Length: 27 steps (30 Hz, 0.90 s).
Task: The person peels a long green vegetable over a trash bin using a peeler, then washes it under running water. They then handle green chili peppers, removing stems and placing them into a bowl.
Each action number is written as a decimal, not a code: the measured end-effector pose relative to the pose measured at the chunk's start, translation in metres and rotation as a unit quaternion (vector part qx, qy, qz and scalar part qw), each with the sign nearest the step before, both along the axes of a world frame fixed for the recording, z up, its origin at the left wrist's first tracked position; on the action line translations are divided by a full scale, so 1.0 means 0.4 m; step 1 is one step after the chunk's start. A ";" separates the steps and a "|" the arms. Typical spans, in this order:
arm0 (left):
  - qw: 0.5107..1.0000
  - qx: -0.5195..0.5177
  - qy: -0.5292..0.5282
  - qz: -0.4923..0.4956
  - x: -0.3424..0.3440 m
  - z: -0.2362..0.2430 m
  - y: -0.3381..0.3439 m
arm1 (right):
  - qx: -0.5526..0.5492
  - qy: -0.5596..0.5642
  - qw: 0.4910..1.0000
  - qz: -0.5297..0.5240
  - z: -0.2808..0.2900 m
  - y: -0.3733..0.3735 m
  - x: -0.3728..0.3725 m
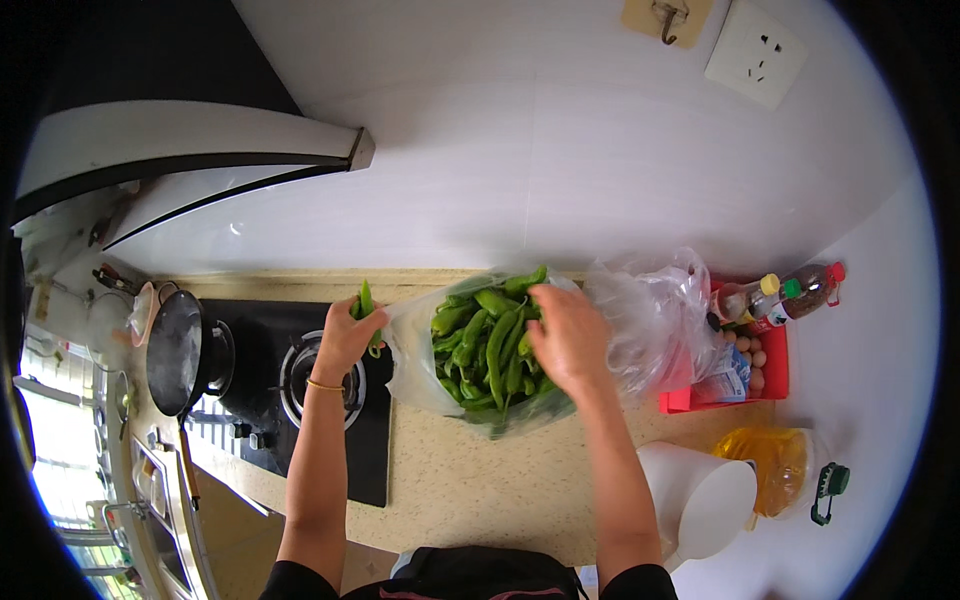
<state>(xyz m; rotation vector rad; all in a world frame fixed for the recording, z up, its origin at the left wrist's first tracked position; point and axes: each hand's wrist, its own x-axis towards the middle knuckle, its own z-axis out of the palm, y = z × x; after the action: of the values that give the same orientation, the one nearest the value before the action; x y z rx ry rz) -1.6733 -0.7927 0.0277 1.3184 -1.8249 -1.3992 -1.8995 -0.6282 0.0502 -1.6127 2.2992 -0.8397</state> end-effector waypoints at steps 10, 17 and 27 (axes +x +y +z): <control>0.998 -0.033 -0.038 -0.022 -0.019 0.060 0.009 | 0.053 0.178 0.936 0.301 -0.174 -0.188 0.165; 0.993 -0.093 -0.061 -0.033 0.025 0.046 0.009 | 0.096 0.148 0.934 0.310 -0.061 -0.088 0.089; 0.998 -0.042 -0.007 -0.054 0.010 0.043 0.016 | -0.045 -0.115 0.980 0.155 -0.035 0.037 -0.064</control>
<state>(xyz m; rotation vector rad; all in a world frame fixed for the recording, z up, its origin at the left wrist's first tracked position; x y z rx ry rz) -1.6694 -0.7861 0.0451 1.2065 -1.9671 -1.3551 -1.9250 -0.6133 0.0364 -1.7475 1.8175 -1.0022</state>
